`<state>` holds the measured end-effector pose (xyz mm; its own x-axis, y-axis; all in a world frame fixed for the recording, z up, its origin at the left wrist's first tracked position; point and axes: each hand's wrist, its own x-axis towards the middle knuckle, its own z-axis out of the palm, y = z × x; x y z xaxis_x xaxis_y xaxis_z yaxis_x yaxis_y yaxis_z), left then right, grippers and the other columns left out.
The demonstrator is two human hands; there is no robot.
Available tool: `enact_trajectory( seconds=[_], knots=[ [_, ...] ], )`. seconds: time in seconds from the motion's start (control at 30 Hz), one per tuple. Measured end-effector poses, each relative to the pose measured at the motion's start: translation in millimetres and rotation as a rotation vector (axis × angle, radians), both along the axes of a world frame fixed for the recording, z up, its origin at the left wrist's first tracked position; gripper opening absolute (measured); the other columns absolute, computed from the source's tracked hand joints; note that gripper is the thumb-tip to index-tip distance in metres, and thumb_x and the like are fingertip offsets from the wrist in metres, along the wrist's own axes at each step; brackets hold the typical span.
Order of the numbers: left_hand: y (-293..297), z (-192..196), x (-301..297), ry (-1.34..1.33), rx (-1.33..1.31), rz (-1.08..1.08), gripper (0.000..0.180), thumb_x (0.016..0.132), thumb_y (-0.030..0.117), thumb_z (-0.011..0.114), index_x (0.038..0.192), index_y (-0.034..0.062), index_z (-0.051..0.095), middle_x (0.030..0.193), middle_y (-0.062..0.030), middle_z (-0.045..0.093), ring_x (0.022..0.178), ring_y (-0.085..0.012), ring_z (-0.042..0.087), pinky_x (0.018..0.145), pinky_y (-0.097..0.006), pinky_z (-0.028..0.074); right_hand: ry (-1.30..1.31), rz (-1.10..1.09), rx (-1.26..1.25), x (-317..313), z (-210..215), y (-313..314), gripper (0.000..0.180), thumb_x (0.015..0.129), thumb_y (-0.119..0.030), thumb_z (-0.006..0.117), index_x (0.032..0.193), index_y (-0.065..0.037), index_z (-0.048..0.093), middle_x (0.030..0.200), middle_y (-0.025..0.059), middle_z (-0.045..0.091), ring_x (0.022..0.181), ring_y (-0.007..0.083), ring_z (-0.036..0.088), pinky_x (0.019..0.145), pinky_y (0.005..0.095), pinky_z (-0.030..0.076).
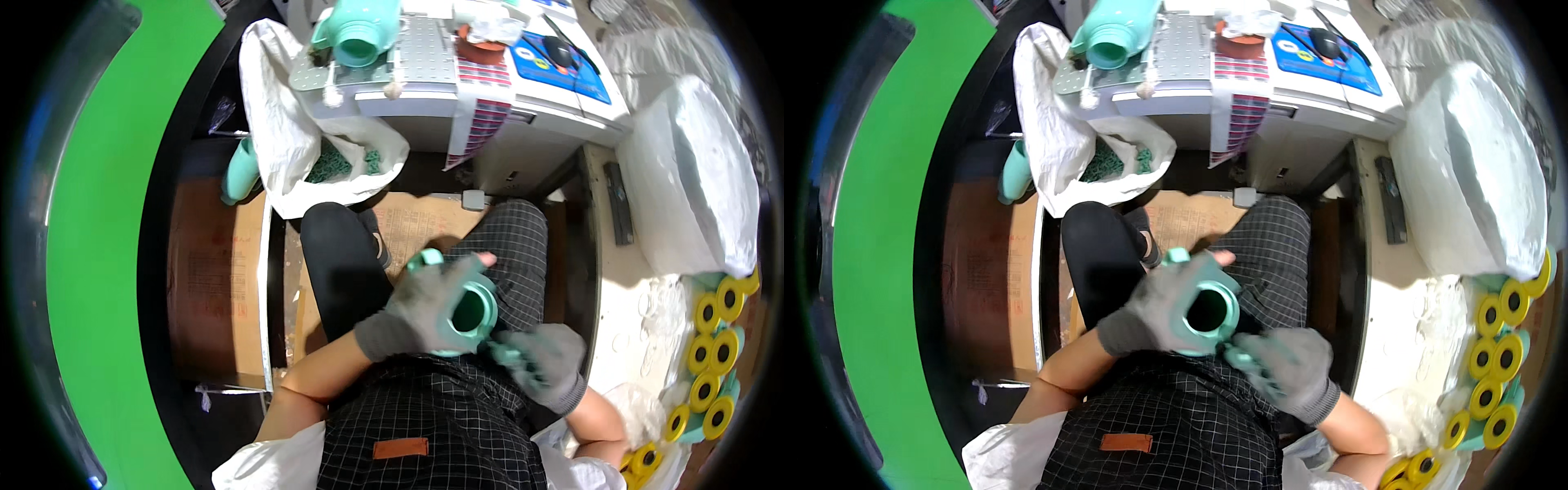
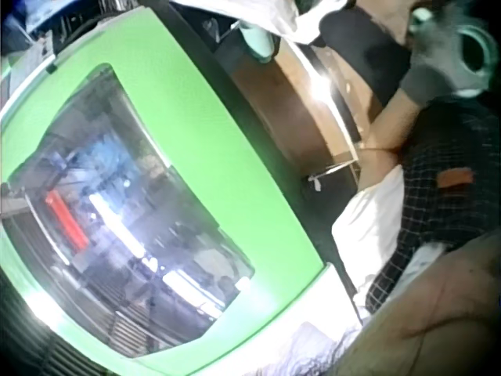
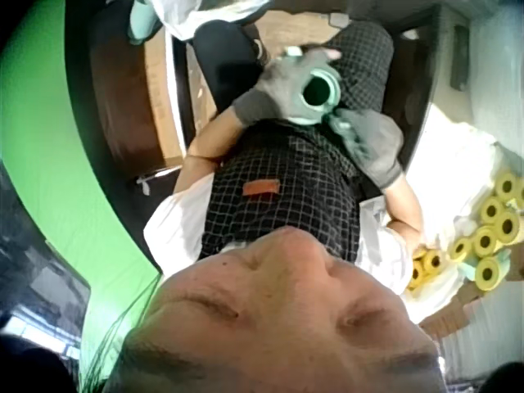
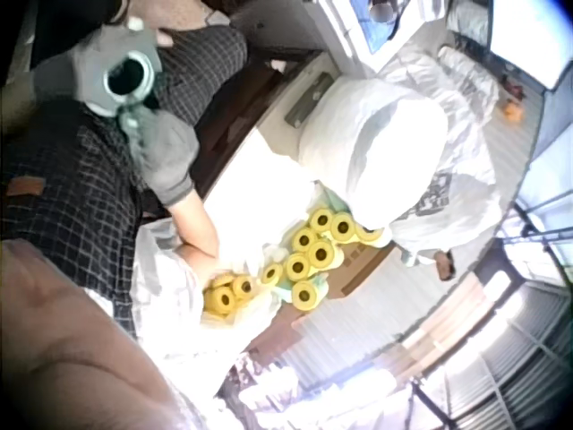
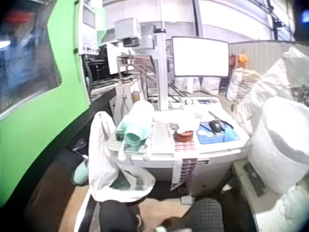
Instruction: The person assembles teal water bottles by inserting a white rubber seal into the bottle neck, applying a red label to the body, and screwing on a yellow cap. The person handles the bottles one at a time, placing completed units on a nearby table.
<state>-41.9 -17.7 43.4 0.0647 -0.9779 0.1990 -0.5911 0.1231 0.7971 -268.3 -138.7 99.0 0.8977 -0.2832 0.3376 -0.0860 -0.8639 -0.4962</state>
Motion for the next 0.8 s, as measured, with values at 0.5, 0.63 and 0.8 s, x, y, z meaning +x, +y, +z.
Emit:
enact_trajectory(
  seconds=[0.5, 0.63, 0.8],
  knots=[
    [29.7, 3.9, -6.6, -0.082, -0.236, 0.160, 0.094, 0.065, 0.049, 0.093, 0.139, 0.0027, 0.057, 0.113, -0.0205, 0.069, 0.103, -0.0362, 0.072, 0.093, -0.049, 0.058, -0.344, -0.328, 0.777, 343.6, -173.9, -72.5, 0.056, 0.084, -0.027, 0.085, 0.127, 0.003, 0.066, 0.111, 0.0195, 0.072, 0.092, 0.0241, 0.071, 0.085, 0.0343, 0.056],
    [24.0, -0.2, -6.7, -0.072, -0.201, 0.149, 0.087, 0.065, 0.049, 0.093, 0.133, 0.0040, 0.061, 0.116, -0.0187, 0.070, 0.106, -0.0355, 0.071, 0.096, -0.048, 0.058, -0.372, -0.370, 0.781, 357.6, -185.3, -73.6, 0.030, 0.087, -0.024, 0.085, 0.096, 0.001, 0.072, 0.077, 0.0021, 0.068, 0.069, 0.0087, 0.059, 0.063, 0.0266, 0.050],
    [26.1, 5.8, -12.1, -0.054, -0.128, 0.095, 0.080, 0.065, 0.048, 0.094, 0.127, 0.0062, 0.066, 0.122, -0.0160, 0.070, 0.113, -0.0330, 0.069, 0.102, -0.047, 0.055, 0.053, -0.299, 1.289, 402.1, -194.7, -81.1, 0.050, 0.086, -0.038, 0.085, 0.112, 0.001, 0.068, 0.098, 0.0063, 0.069, 0.077, 0.0120, 0.063, 0.066, 0.0281, 0.054]
  ],
)
